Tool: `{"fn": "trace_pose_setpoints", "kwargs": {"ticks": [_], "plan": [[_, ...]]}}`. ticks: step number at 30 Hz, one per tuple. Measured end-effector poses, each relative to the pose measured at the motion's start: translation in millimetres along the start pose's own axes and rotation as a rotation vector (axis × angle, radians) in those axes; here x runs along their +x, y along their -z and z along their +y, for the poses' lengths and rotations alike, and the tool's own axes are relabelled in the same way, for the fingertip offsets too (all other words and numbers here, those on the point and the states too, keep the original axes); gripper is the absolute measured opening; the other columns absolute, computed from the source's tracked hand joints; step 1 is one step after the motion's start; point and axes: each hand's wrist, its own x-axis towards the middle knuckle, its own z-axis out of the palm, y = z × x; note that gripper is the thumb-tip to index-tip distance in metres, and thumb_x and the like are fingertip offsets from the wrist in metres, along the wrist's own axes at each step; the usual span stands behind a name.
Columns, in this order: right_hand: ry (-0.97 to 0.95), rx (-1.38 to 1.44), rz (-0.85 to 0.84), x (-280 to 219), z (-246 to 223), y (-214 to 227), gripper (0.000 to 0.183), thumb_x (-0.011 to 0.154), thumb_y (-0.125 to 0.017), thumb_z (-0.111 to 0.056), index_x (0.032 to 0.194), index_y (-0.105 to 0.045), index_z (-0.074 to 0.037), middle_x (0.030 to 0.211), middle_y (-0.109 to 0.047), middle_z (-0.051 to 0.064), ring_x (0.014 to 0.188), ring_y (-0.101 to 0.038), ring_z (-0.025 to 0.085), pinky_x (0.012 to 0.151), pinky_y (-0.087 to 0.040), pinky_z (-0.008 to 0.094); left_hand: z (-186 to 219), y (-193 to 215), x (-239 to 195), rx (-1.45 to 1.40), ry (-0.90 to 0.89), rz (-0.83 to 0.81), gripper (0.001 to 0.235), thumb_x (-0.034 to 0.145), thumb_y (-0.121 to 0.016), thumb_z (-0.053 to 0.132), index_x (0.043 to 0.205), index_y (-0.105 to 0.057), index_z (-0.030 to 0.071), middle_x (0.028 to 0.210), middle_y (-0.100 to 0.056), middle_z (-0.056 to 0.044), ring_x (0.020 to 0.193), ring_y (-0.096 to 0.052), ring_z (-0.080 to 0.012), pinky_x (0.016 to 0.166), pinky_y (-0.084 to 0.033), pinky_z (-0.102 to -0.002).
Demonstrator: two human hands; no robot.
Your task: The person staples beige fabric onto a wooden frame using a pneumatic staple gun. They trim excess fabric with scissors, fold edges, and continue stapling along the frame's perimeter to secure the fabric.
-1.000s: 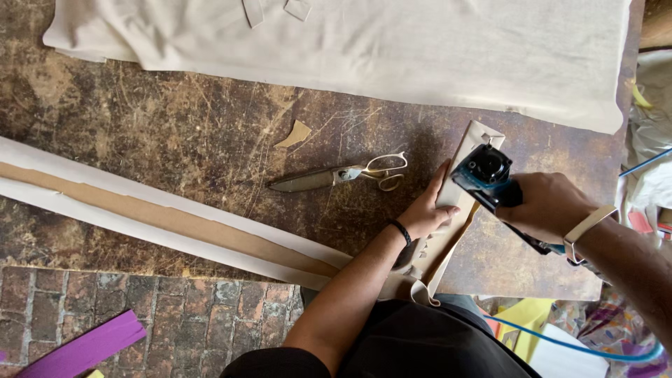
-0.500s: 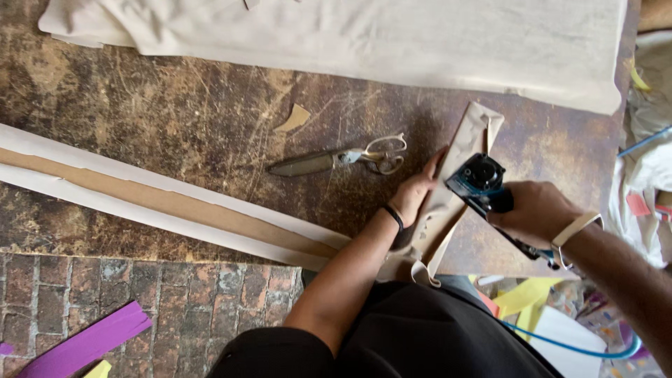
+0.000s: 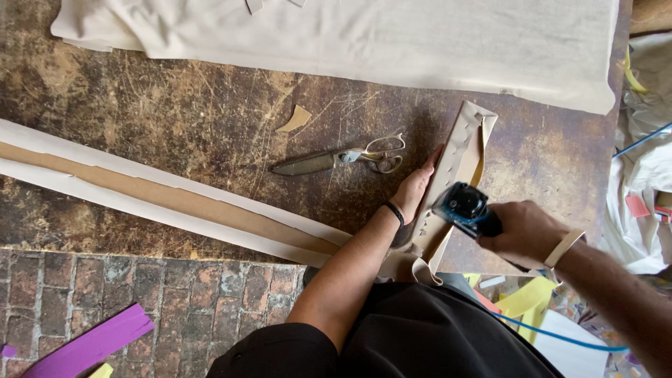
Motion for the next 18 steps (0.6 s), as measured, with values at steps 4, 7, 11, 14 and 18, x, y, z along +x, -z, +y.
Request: {"fn": "trace_pose_setpoints", "kwargs": {"ticks": [4, 7, 11, 14, 18], "plan": [[-0.046, -0.004, 0.003, 0.9, 2.0, -11.3, 0.029, 0.089, -0.073, -0.025, 0.116, -0.072, -0.015, 0.088, -0.082, 0.01, 0.07, -0.077, 0.021, 0.074, -0.066, 0.038, -10.8, 7.0, -0.4, -0.08, 0.037, 0.001, 0.07, 0.1, -0.041, 0.049, 0.163, -0.031, 0.019, 0.17, -0.031, -0.008, 0.152, -0.034, -0.0282, 0.123, -0.023, -0.04], [-0.108, 0.15, 0.009, 5.5, 30.7, -12.2, 0.036, 0.088, -0.074, -0.034, 0.119, -0.07, -0.016, 0.09, -0.081, 0.011, 0.069, -0.079, 0.022, 0.071, -0.068, 0.038, -9.2, 9.7, 1.4, -0.24, 0.179, 0.094, 0.076, 0.098, -0.049, 0.056, 0.161, -0.036, 0.014, 0.164, -0.037, -0.014, 0.144, -0.037, -0.032, 0.119, -0.03, -0.049], [-0.193, 0.208, 0.252, 16.8, 101.5, -27.1, 0.044, 0.091, -0.076, -0.041, 0.122, -0.071, -0.011, 0.091, -0.078, 0.016, 0.073, -0.075, 0.026, 0.072, -0.065, 0.042, 0.2, -6.6, -1.0, -0.085, 0.149, 0.131, 0.088, 0.099, -0.049, 0.069, 0.163, -0.032, 0.012, 0.168, -0.035, -0.011, 0.152, -0.035, -0.0222, 0.125, -0.026, -0.037], [-0.205, 0.323, 0.478, 44.6, 162.0, -54.2, 0.058, 0.089, -0.078, -0.038, 0.138, -0.065, -0.009, 0.097, -0.077, 0.022, 0.081, -0.075, 0.036, 0.076, -0.061, 0.048, 10.8, -19.2, -13.1, 0.032, 0.151, 0.123, 0.087, 0.094, -0.053, 0.065, 0.163, -0.031, 0.015, 0.165, -0.037, -0.012, 0.146, -0.037, -0.0242, 0.12, -0.029, -0.039], [-0.11, 0.259, 0.754, 112.2, 225.1, -92.5, 0.086, 0.084, -0.082, -0.036, 0.159, -0.05, -0.011, 0.111, -0.068, 0.029, 0.099, -0.066, 0.047, 0.087, -0.053, 0.053, 4.6, -35.4, -8.3, 0.315, 0.019, 0.183, 0.077, 0.096, -0.061, 0.048, 0.159, -0.038, 0.01, 0.158, -0.046, -0.013, 0.143, -0.044, -0.0218, 0.118, -0.032, -0.036]]}}
